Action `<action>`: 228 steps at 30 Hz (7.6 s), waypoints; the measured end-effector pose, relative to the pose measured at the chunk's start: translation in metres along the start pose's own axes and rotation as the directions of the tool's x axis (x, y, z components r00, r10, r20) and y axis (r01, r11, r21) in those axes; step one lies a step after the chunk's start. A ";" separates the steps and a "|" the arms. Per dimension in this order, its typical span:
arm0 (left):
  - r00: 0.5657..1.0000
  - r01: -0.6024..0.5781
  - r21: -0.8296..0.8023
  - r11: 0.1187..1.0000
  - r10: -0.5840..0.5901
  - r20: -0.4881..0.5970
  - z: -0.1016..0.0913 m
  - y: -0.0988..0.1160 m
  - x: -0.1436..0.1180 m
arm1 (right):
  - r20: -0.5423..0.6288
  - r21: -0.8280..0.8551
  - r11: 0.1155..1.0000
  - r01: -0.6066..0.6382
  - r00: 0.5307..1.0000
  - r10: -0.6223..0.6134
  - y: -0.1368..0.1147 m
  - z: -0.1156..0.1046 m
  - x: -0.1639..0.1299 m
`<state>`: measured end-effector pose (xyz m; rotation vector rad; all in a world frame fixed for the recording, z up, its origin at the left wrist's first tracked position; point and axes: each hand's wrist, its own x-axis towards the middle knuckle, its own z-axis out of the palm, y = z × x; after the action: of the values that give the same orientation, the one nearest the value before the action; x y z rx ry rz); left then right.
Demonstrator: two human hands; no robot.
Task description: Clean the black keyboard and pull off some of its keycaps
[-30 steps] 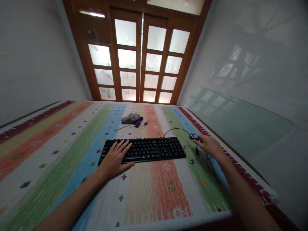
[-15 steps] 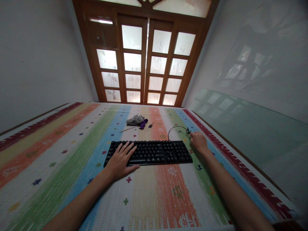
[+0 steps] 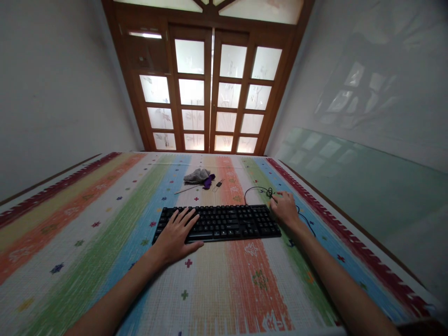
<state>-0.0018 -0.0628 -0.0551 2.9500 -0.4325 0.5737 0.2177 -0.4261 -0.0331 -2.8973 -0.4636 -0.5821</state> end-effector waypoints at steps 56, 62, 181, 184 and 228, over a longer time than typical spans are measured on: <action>0.786 0.369 -0.859 0.354 -0.612 0.086 -0.009 -0.064 -0.008 | 0.044 0.499 0.667 0.553 0.753 -0.657 -0.208 -0.016 0.001; 0.719 0.320 -0.943 0.085 -0.670 0.184 -0.004 -0.070 -0.008 | 0.193 0.374 0.690 0.621 0.675 -0.712 -0.278 0.015 0.041; 0.700 0.493 -0.764 0.415 -0.711 0.066 -0.021 -0.080 -0.005 | 0.183 0.578 0.595 0.559 0.622 -0.762 -0.244 -0.019 -0.004; 0.704 0.503 -0.748 0.432 -0.707 0.065 -0.020 -0.081 -0.005 | 0.179 0.593 0.594 0.543 0.630 -0.755 -0.233 -0.022 -0.005; 0.691 0.513 -0.758 0.403 -0.718 0.086 -0.023 -0.080 -0.005 | 0.237 0.552 0.716 0.428 0.742 -0.627 -0.105 -0.034 -0.004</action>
<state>0.0098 0.0184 -0.0398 1.9434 0.4172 0.4881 0.1675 -0.3356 0.0054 -2.3623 -1.3459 0.1145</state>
